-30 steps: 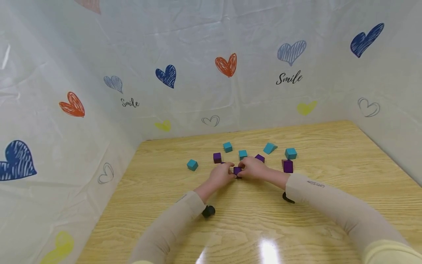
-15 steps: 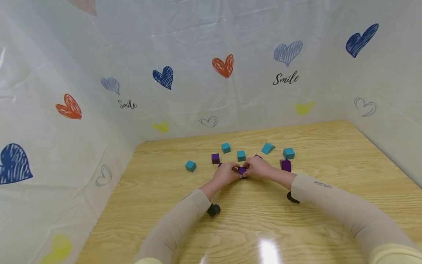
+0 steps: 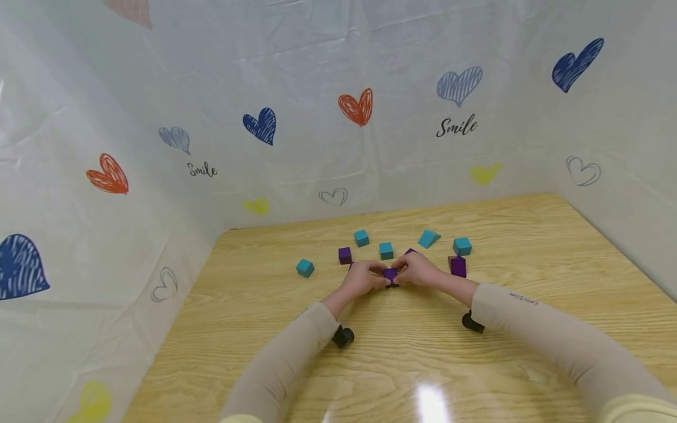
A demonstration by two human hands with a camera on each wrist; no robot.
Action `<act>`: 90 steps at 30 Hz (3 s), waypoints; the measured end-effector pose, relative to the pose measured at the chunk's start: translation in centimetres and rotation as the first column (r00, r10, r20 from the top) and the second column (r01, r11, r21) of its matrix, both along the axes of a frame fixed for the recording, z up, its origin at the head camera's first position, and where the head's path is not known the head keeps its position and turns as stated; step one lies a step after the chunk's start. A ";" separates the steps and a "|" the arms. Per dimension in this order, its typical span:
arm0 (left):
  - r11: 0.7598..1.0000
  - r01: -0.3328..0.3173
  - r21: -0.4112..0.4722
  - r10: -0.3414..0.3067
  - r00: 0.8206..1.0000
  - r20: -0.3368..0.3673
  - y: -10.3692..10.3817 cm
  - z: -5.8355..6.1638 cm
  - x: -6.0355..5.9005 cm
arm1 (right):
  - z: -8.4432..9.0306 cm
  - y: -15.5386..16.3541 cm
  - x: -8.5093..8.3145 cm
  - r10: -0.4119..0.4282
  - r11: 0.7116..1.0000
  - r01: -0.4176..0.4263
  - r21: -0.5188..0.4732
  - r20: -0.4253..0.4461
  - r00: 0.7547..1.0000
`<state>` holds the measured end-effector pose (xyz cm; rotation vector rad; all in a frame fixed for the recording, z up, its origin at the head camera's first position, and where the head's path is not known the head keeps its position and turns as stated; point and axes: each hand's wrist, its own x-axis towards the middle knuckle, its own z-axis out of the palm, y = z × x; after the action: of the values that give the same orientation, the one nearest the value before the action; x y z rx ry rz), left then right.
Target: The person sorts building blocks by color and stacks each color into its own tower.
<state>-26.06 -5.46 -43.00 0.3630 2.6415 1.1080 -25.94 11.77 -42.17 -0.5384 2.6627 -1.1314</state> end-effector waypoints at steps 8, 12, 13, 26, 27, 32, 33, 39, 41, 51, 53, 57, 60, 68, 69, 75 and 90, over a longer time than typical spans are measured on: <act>0.997 -0.020 0.077 0.016 0.999 0.052 -0.3 -0.3 0.0 | -0.2 -0.2 0.2 -0.097 0.991 0.107 -0.084 0.119 0.988; 0.997 -0.034 0.076 0.030 0.998 0.051 -0.4 -0.3 0.1 | -0.2 -0.3 0.3 -0.138 0.982 0.158 -0.106 0.178 0.974; 0.997 -0.036 0.074 0.033 0.998 0.048 -0.4 -0.3 0.1 | -0.1 -0.4 0.3 -0.138 0.982 0.159 -0.106 0.183 0.973; 0.999 -0.033 0.029 0.033 0.999 0.029 -0.3 -0.3 0.0 | 1.9 1.5 -1.2 -0.058 0.998 0.058 -0.006 0.034 0.998; 0.999 -0.034 0.030 0.033 0.999 0.032 -0.3 -0.3 0.0 | 2.1 1.8 -1.5 -0.058 0.998 0.058 -0.001 0.024 0.998; 0.999 -0.034 0.032 0.033 0.999 0.025 -0.2 -0.2 -0.1 | 2.2 3.8 -2.9 -0.064 0.998 0.063 0.014 0.019 0.998; 0.999 -0.034 0.035 0.033 0.999 0.025 -0.3 -0.2 -0.1 | 2.0 4.1 -3.0 -0.066 0.997 0.065 0.028 0.028 0.997; 0.999 -0.032 0.035 0.031 0.999 0.030 -0.3 -0.3 -0.1 | 0.6 4.6 -3.4 -0.078 0.996 0.074 0.050 0.070 0.994; 0.999 -0.035 0.031 0.034 0.999 0.029 -0.3 -0.4 -0.1 | 0.5 4.5 -3.4 -0.088 0.996 0.085 0.037 0.069 0.994; 0.999 -0.039 0.037 0.038 0.998 0.047 -0.3 -0.3 -0.1 | 0.2 4.2 -3.2 -0.110 0.993 0.107 0.042 0.072 0.991; 0.999 -0.038 0.034 0.036 0.998 0.046 -0.3 -0.3 0.0 | 0.3 4.1 -3.0 -0.102 0.994 0.099 0.041 0.074 0.992; 0.999 -0.035 0.034 0.034 0.998 0.046 -0.3 -0.3 -0.1 | 0.3 4.1 -2.6 -0.077 0.997 0.075 0.027 0.107 0.991; 0.998 -0.036 0.047 0.034 0.998 0.049 -0.3 -0.3 -0.1 | 0.3 4.1 -2.3 -0.056 0.998 0.055 0.011 0.145 0.988; 0.997 -0.043 0.059 0.039 0.997 0.060 -0.4 -0.6 -0.1 | 0.2 3.8 -1.8 -0.010 0.998 0.022 -0.055 0.213 0.977; 0.997 -0.044 0.062 0.040 0.997 0.062 -0.4 -0.6 -0.1 | 0.1 3.8 -1.7 -0.014 0.998 0.028 -0.059 0.222 0.975; 0.996 -0.041 0.074 0.036 0.997 0.072 -0.4 -0.6 -0.2 | 0.0 3.4 -1.3 -0.034 0.995 0.055 -0.077 0.253 0.967; 0.996 -0.046 0.071 0.041 0.997 0.071 -0.4 -0.6 -0.1 | -0.4 2.7 -0.7 -0.067 0.991 0.089 -0.099 0.207 0.976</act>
<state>-26.15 -5.85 -43.58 0.2769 2.5655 1.2095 -26.61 14.46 -42.62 -0.3170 2.4780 -1.2836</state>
